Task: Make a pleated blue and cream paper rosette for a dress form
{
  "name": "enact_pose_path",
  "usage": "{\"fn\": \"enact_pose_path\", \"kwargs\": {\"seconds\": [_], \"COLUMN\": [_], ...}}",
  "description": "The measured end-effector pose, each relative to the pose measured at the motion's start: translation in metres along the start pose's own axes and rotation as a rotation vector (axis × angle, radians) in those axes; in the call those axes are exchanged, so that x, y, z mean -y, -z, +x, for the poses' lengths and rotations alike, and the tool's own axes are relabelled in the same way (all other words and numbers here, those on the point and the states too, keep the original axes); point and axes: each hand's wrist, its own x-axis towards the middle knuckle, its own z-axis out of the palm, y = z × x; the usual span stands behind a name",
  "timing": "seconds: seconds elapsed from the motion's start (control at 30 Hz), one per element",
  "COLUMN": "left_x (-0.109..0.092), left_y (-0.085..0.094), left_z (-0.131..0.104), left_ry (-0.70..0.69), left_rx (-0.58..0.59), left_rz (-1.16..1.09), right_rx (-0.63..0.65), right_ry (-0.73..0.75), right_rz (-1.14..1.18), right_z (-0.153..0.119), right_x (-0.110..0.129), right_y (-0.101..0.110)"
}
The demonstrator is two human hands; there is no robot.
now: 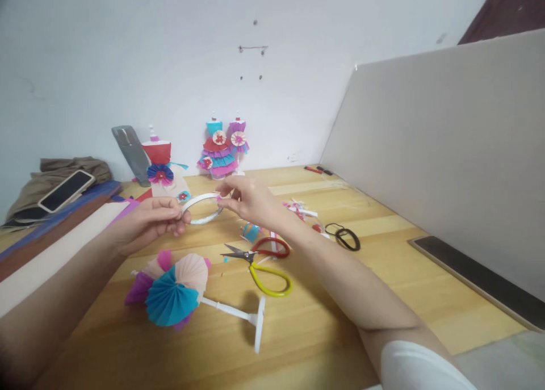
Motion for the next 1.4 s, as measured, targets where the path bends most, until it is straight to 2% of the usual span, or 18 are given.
{"fn": "enact_pose_path", "kwargs": {"seconds": [0.17,0.27,0.47,0.57,0.77,0.93,1.17,1.4], "left_x": [0.0,0.0,0.001,0.001,0.001,0.003,0.007,0.006], "left_y": [-0.003,-0.004,-0.001,0.0,0.0,-0.001,0.002,-0.001], "left_z": [0.0,0.0,0.003,0.004,0.003,0.006,0.008,0.008], "left_ry": [0.021,0.034,0.036,0.013,0.019,0.012,-0.005,-0.001], "left_rx": [0.001,0.013,0.006,-0.021,-0.013,0.003,-0.012,0.003], "left_rz": [-0.021,-0.028,-0.066,-0.1,-0.127,-0.132,-0.131,-0.129], "right_rx": [-0.067,-0.064,0.057,0.066,0.072,0.131,-0.073,0.123], "right_ry": [0.066,0.077,-0.088,-0.159,-0.151,-0.124,-0.105,-0.082], "right_rz": [-0.026,-0.001,0.373,0.421,0.368,0.257,0.146,0.103], "right_z": [-0.001,-0.001,0.003,0.006,0.006,0.004,0.003,0.004], "right_x": [0.002,0.002,-0.006,-0.013,-0.012,-0.005,-0.003,-0.004], "right_y": [-0.003,-0.001,0.006,0.009,0.007,0.007,0.015,0.011]}}
